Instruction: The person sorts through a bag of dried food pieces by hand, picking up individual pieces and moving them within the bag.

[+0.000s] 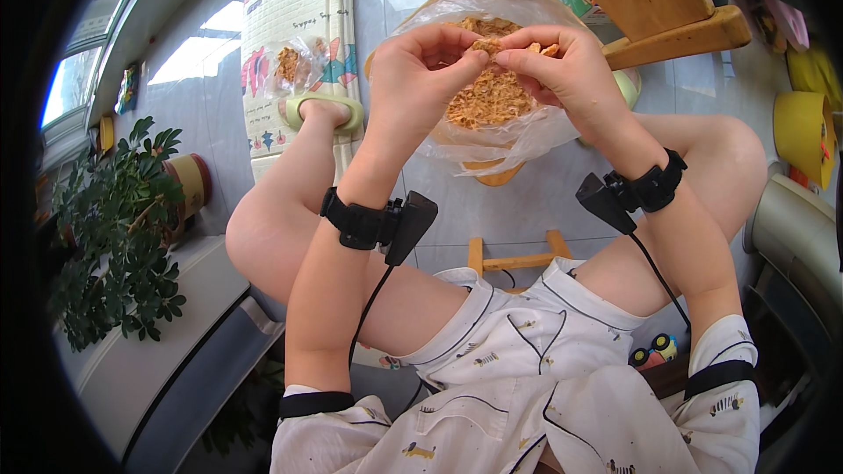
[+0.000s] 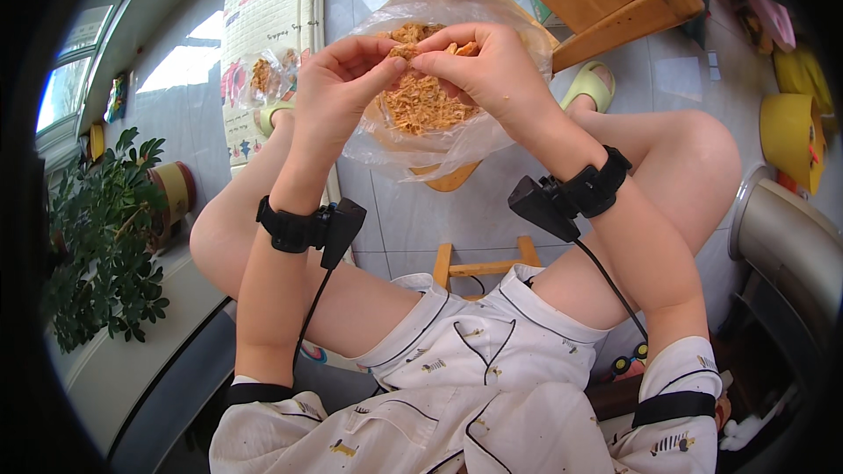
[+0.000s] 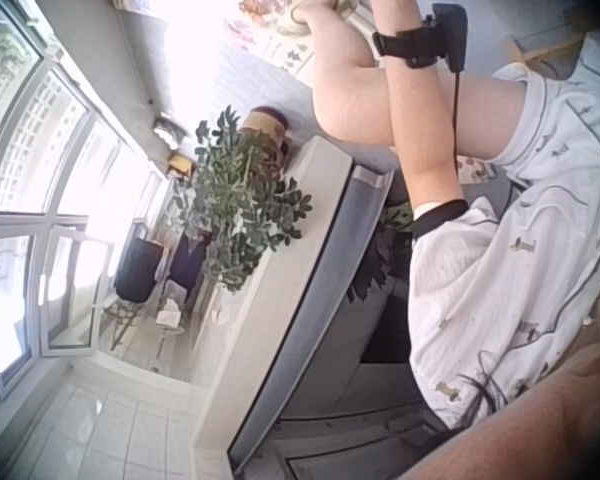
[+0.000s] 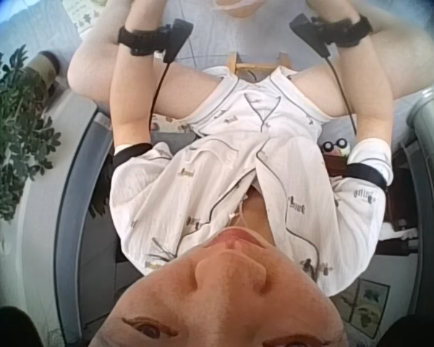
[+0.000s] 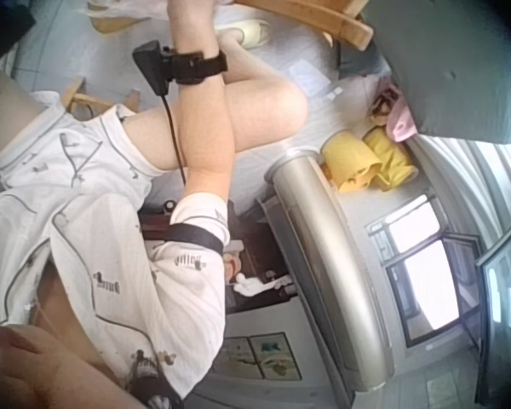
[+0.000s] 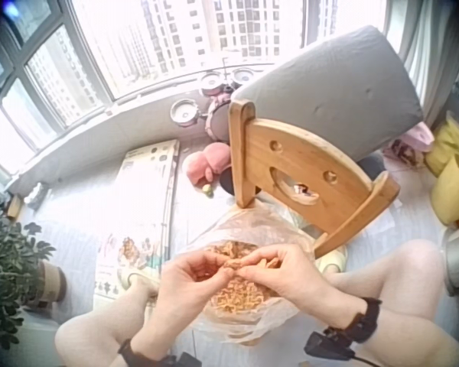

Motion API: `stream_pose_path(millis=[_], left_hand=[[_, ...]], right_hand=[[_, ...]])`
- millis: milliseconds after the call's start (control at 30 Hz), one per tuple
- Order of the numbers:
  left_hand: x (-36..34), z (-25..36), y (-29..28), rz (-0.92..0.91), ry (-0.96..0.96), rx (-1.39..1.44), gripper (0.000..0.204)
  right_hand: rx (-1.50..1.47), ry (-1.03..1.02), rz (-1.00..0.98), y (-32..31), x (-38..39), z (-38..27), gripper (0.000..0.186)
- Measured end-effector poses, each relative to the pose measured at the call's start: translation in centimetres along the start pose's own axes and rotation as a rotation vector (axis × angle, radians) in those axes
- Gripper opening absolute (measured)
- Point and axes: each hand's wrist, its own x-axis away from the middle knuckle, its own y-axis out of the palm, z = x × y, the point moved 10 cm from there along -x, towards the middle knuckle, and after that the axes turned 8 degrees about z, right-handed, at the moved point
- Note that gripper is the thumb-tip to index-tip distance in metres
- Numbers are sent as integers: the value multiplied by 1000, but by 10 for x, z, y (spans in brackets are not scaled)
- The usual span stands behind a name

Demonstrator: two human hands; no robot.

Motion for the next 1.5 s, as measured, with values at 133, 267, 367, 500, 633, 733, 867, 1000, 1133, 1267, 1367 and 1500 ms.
stream_pose_path(millis=[133,267,367,500,633,733,867,1000,1133,1267,1367,1500], left_hand=[[1,-4,4,-75,-13,-55,22],[1,-1,3,-38,-17,48,16],[2,2,5,-86,47,-103,19],[5,12,12,-127,126,-134,23],[4,11,13,-149,88,-48,22],[5,4,15,-168,-25,86,22],[4,-2,11,-144,-95,174,26],[3,-6,6,-109,-125,216,27],[4,-7,7,-123,-116,206,25],[4,-7,2,-58,-7,96,20],[4,5,-5,40,168,-80,17],[7,19,-7,94,275,-156,16]], right_hand=[[-19,26,-14,2,0,2,13],[21,-35,9,0,-1,-3,12],[103,-156,35,-1,-1,-16,12],[124,-145,-10,-3,-4,-14,12],[-151,142,-35,-3,-4,6,11],[-346,265,-75,-1,-6,23,13],[-373,254,-11,-1,-5,22,16],[-140,121,9,0,-2,7,15],[89,-69,37,-2,-3,-9,13],[256,-240,56,-4,-4,-19,16],[235,-120,58,-7,-6,-9,18],[272,-81,98,-14,-8,-5,15]])
